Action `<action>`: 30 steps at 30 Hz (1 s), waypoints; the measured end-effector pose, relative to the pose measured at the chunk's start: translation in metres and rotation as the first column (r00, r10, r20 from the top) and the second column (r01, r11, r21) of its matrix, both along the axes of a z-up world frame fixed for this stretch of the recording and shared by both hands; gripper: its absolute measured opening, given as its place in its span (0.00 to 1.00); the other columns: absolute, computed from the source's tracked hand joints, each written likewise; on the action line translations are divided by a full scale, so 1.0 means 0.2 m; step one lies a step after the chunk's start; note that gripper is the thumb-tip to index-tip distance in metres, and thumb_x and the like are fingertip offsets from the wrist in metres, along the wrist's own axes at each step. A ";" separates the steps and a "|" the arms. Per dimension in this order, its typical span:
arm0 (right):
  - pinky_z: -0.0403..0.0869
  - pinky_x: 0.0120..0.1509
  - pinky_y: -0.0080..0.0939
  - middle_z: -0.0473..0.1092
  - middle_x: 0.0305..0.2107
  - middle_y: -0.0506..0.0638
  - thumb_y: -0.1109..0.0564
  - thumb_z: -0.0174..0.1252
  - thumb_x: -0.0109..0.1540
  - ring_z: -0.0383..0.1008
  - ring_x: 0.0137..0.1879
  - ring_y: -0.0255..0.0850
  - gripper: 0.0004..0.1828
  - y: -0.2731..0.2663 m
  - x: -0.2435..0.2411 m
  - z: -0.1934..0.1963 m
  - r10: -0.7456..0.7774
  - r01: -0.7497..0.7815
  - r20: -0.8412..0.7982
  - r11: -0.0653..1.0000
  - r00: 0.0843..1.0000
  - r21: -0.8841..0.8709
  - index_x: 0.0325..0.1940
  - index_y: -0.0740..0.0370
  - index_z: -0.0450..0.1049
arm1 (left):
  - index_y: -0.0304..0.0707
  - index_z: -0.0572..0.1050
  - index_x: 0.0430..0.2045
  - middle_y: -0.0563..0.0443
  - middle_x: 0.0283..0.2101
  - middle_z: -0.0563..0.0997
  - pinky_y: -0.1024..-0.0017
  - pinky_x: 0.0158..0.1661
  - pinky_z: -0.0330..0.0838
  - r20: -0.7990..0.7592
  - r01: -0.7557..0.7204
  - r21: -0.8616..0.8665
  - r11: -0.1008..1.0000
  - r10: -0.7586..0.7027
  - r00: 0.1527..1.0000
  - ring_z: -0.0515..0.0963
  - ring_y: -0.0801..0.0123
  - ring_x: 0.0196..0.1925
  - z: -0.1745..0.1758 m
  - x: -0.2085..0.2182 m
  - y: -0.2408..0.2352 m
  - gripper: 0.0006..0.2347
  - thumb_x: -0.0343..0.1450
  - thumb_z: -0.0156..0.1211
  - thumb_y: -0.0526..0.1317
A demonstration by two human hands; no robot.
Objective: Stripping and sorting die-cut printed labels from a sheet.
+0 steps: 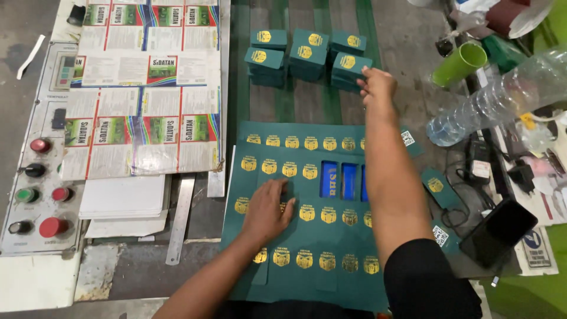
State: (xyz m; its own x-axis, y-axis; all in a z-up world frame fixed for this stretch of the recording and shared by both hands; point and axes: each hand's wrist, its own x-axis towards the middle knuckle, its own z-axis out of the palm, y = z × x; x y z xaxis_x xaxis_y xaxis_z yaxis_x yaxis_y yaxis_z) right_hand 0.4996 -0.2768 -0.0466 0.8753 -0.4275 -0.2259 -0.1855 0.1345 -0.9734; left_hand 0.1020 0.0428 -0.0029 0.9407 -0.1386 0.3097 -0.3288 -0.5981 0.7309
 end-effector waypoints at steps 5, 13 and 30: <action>0.74 0.36 0.45 0.79 0.31 0.55 0.57 0.76 0.51 0.79 0.34 0.46 0.13 0.06 -0.05 -0.03 -0.104 0.162 0.141 0.844 0.985 -0.511 0.34 0.62 0.80 | 0.32 0.68 0.51 0.41 0.40 0.77 0.55 0.47 0.71 -0.049 0.001 0.011 1.000 0.000 0.999 0.78 0.49 0.45 0.02 0.01 0.00 0.18 0.68 0.64 0.37; 0.72 0.50 0.56 0.72 0.48 0.57 0.49 0.74 0.53 0.73 0.50 0.56 0.25 0.17 -0.24 0.16 -0.156 0.165 0.092 0.560 0.983 -0.812 0.50 0.56 0.76 | 0.32 0.68 0.51 0.40 0.41 0.76 0.54 0.49 0.69 -0.109 0.014 0.075 0.997 -0.006 0.994 0.77 0.50 0.46 0.04 0.01 0.00 0.19 0.69 0.63 0.38; 0.75 0.58 0.47 0.75 0.53 0.55 0.59 0.55 0.65 0.77 0.56 0.45 0.20 0.36 -1.62 0.17 0.300 -0.303 0.058 0.906 0.952 0.294 0.62 0.63 0.69 | 0.31 0.69 0.45 0.35 0.45 0.77 0.52 0.49 0.69 0.003 0.013 0.099 0.995 -0.014 1.000 0.75 0.42 0.49 -0.06 0.05 -0.03 0.17 0.66 0.66 0.35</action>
State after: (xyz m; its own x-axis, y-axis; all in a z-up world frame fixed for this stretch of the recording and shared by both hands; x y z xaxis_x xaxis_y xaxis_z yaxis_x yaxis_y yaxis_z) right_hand 0.1759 -0.2054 -0.0125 0.9550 -0.0578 -0.2909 -0.2525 0.3560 -0.8997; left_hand 0.1126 0.0375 -0.0140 0.9374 -0.1813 0.2973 -0.3398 -0.6632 0.6668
